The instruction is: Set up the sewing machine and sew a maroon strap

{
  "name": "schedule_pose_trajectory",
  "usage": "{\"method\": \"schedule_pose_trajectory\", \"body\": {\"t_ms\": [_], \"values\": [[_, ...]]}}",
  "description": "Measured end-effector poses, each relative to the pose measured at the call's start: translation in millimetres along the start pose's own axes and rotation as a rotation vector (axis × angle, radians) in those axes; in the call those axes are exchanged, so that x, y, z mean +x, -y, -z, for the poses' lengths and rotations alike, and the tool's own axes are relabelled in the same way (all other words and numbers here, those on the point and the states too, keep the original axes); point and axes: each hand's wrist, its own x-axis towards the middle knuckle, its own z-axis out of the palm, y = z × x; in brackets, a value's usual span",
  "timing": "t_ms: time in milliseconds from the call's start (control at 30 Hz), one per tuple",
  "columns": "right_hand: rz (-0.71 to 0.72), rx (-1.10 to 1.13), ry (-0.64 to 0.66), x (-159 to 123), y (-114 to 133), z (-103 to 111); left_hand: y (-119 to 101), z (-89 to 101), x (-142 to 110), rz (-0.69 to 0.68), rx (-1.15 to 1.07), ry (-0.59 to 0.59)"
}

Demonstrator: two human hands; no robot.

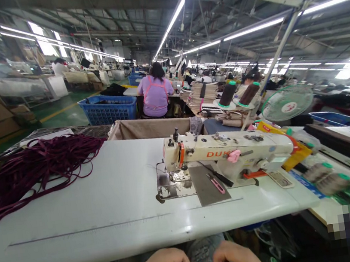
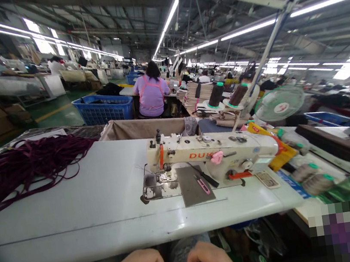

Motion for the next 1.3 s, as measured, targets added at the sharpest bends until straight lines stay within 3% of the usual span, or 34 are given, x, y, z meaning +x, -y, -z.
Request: {"method": "schedule_pose_trajectory", "body": {"t_ms": [167,233,300,433,533,600,733,933,1000,1067,1133,1167,1200,1300], "values": [[-0.262,-0.312,-0.093,-26.1,-23.3,59.1,18.9,36.5,-10.0,0.032,0.011,-0.123],[-0.275,-0.382,-0.104,-25.1,-19.2,76.2,20.2,45.8,-14.3,0.038,0.004,-0.128],[-0.184,-0.42,-0.198,-12.6,-4.5,89.8,16.4,49.0,-16.4,0.046,-0.013,-0.125],[0.152,-0.631,-0.592,36.6,43.2,118.0,1.6,45.3,-16.5,0.054,-0.052,-0.108],[0.327,-0.885,-0.726,79.3,74.7,145.8,-7.1,42.4,-18.9,0.002,0.01,-0.115],[0.361,-0.99,-0.738,105.7,85.6,164.6,-8.7,41.6,-23.1,-0.001,0.043,-0.123],[0.308,-1.041,-0.618,146.6,84.7,192.4,-3.5,40.7,-34.6,0.081,-0.021,-0.141],[0.276,-1.099,-0.589,167.9,77.6,210.7,-6.7,43.6,-44.7,0.048,-0.127,-0.119],[0.263,-1.152,-0.664,164.7,83.6,206.5,-12.8,46.0,-42.7,0.057,-0.139,-0.098],[0.279,-1.163,-0.792,156.0,94.9,188.2,-17.2,47.2,-37.0,0.062,-0.165,-0.088],[0.317,-1.075,-0.88,142.3,108.3,152.1,-18.5,46.2,-28.6,0.064,-0.195,-0.092],[0.326,-0.982,-0.841,134.2,114.1,128.1,-18.2,45.1,-23.9,0.068,-0.204,-0.096],[0.327,-0.853,-0.742,125.7,118.2,101.7,-17.7,43.8,-19.4,0.073,-0.21,-0.097],[0.226,-0.386,-0.116,101.2,116.8,25.2,-17.8,43.7,-10.1,0.077,-0.222,-0.09]]}}
